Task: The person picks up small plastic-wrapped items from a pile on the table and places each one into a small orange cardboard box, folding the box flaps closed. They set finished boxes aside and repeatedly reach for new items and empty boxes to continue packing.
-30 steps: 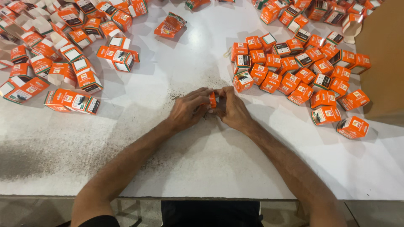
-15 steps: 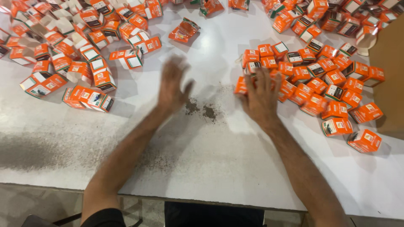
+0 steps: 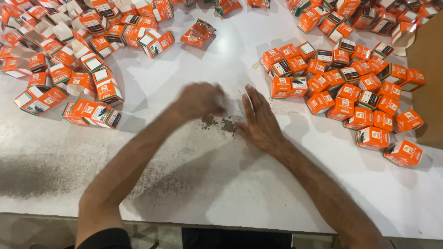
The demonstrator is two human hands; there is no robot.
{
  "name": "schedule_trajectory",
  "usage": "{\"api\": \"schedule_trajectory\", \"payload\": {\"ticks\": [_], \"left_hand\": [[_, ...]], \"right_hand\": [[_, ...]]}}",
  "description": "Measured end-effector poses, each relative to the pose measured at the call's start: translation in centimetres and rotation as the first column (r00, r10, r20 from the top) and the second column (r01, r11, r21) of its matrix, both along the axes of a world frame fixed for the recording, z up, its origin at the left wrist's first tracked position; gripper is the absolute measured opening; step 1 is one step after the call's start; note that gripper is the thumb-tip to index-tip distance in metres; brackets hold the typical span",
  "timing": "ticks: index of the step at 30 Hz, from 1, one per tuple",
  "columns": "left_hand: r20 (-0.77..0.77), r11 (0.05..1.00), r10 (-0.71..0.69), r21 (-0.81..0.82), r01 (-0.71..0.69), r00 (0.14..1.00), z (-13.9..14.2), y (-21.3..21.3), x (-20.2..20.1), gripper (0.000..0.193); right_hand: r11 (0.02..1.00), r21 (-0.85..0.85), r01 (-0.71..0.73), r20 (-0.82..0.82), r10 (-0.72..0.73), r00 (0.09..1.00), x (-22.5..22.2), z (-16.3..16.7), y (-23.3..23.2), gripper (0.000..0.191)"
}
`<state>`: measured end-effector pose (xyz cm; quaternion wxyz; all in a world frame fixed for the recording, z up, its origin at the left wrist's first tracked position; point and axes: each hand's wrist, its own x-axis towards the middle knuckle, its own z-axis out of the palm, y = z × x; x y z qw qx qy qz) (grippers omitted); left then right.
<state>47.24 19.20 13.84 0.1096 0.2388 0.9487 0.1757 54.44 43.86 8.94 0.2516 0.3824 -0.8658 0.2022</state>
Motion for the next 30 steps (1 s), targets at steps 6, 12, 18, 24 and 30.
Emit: {"api": "schedule_trajectory", "payload": {"ticks": [6, 12, 18, 24, 30], "left_hand": [[0.532, 0.805, -0.489, 0.581, 0.123, 0.691, 1.2, 3.9, -9.1, 0.059], [-0.561, 0.897, 0.436, 0.333, -0.291, 0.704, -1.2, 1.1, -20.0, 0.072], [-0.661, 0.954, 0.297, 0.24, -0.181, 0.689, -4.6, 1.9, -18.2, 0.043], [-0.432, 0.698, 0.23, 0.698, 0.161, 0.872, -2.0, 2.1, -6.6, 0.035], [-0.864, 0.662, 0.012, 0.384, 0.643, 0.504, -0.4, 3.5, 6.2, 0.046]], "right_hand": [[0.971, -0.168, 0.169, 0.522, -0.057, 0.851, -0.3, 0.4, 0.5, 0.083], [0.843, -0.518, 0.143, 0.62, 0.255, 0.742, -1.9, 0.6, 0.3, 0.069], [0.931, -0.319, 0.175, 0.713, 0.115, 0.691, -2.8, 0.7, 1.6, 0.062], [0.863, -0.486, 0.138, 0.558, 0.185, 0.809, -2.4, 0.0, 1.8, 0.059], [0.717, -0.662, 0.218, 0.681, 0.455, 0.573, -1.3, -2.0, 1.8, 0.051]]}}
